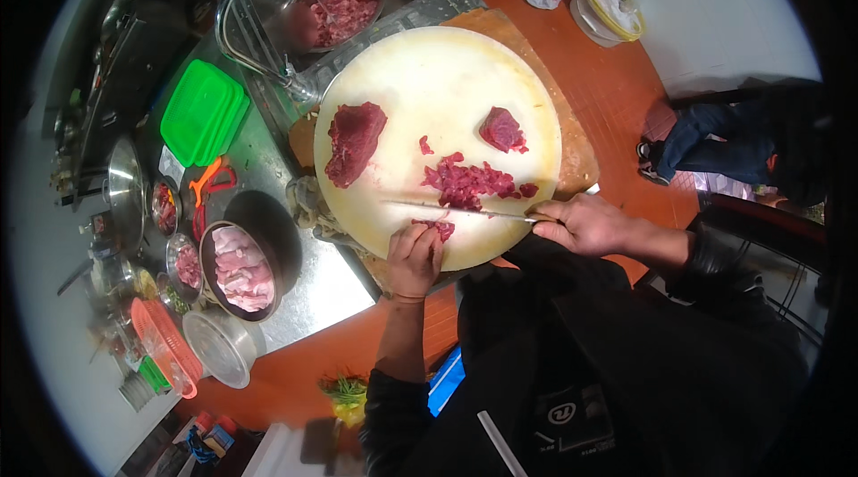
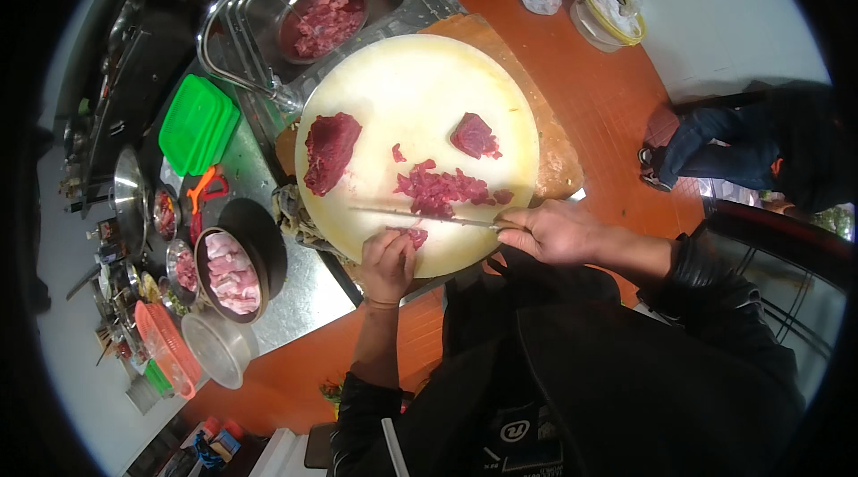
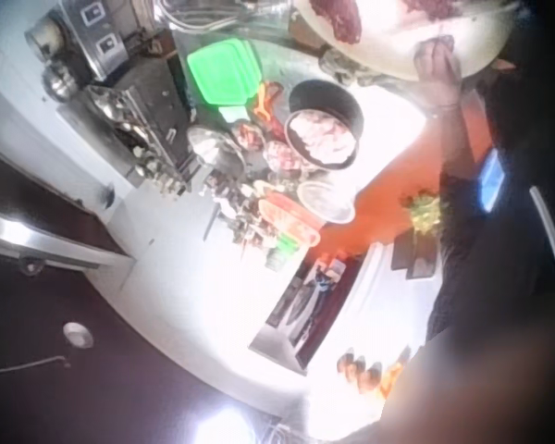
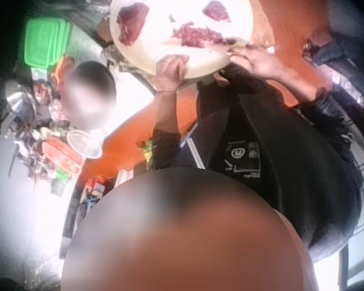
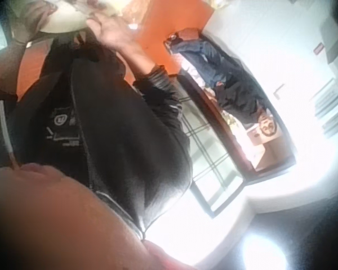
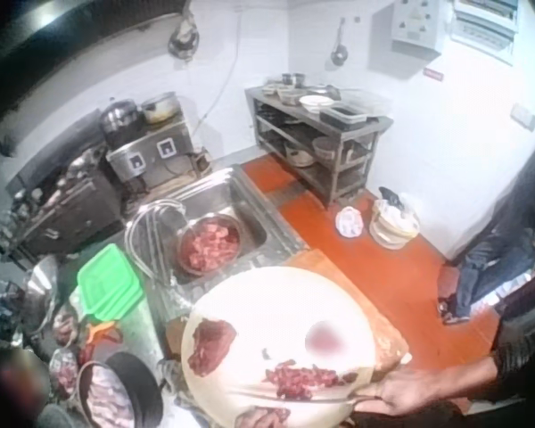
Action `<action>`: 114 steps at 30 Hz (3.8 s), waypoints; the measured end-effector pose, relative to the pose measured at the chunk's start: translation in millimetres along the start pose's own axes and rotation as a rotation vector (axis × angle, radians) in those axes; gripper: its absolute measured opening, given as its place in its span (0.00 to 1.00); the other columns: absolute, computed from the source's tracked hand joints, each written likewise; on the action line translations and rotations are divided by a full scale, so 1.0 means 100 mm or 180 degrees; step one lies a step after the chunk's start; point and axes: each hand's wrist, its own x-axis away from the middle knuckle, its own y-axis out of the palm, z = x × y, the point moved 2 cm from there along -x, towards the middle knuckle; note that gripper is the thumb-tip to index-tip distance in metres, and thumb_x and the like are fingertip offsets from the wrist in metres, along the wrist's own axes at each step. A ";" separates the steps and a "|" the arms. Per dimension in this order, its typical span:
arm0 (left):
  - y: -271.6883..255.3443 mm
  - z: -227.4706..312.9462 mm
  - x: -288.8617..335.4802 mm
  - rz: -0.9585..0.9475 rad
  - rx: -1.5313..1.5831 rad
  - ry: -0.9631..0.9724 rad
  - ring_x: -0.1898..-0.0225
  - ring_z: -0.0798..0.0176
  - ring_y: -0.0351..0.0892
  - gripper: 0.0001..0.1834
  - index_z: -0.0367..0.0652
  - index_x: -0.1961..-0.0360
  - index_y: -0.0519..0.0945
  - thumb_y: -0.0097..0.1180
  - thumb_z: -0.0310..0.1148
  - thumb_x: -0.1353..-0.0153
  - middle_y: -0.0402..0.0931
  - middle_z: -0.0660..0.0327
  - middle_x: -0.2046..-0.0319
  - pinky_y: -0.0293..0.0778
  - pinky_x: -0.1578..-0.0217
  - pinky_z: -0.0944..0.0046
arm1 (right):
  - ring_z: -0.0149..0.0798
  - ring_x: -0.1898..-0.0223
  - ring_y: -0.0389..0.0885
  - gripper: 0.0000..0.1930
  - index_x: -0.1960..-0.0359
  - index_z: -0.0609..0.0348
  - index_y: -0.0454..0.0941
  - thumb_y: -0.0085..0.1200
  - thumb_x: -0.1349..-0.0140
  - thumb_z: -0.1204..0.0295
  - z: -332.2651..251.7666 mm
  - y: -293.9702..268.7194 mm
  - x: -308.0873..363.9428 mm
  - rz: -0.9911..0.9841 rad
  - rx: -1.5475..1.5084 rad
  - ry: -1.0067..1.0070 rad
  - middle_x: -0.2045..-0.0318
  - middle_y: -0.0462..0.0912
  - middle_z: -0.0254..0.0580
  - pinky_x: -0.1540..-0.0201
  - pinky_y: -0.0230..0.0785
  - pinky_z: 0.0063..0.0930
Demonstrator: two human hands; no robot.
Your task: The person slices raw meat into thin strips on a cutting board using a cleaver, then transfers the pieces into a metal bowl. They repeat the process with another piece of meat, slicing it into smaller portions and placing them into the bowl.
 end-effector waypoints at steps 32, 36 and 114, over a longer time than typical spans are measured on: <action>0.00 -0.06 0.08 -0.0112 0.0224 -0.0019 0.59 0.51 0.80 0.14 0.47 0.58 0.81 0.69 0.25 0.45 0.80 0.60 0.60 0.78 0.56 0.54 | 0.59 0.57 0.86 0.26 0.42 0.54 0.78 0.42 0.23 0.46 -0.71 0.05 -0.41 -0.0058 0.0034 -0.0389 0.63 0.87 0.57 0.46 0.74 0.51; -0.02 -0.05 0.06 -0.0205 0.0152 -0.0011 0.59 0.49 0.80 0.14 0.46 0.58 0.81 0.68 0.25 0.46 0.81 0.59 0.59 0.78 0.56 0.53 | 0.56 0.52 0.85 0.24 0.41 0.55 0.78 0.47 0.24 0.50 -0.68 0.45 -0.85 -0.0045 -0.0040 -0.0446 0.55 0.85 0.56 0.47 0.76 0.47; -0.31 -0.04 0.11 -0.0627 0.0065 -0.0005 0.55 0.52 0.83 0.14 0.48 0.56 0.83 0.63 0.22 0.44 0.83 0.61 0.55 0.82 0.54 0.57 | 0.60 0.58 0.86 0.22 0.42 0.55 0.80 0.48 0.24 0.52 -0.35 0.33 -0.41 0.0171 -0.0075 -0.0619 0.59 0.87 0.55 0.51 0.77 0.48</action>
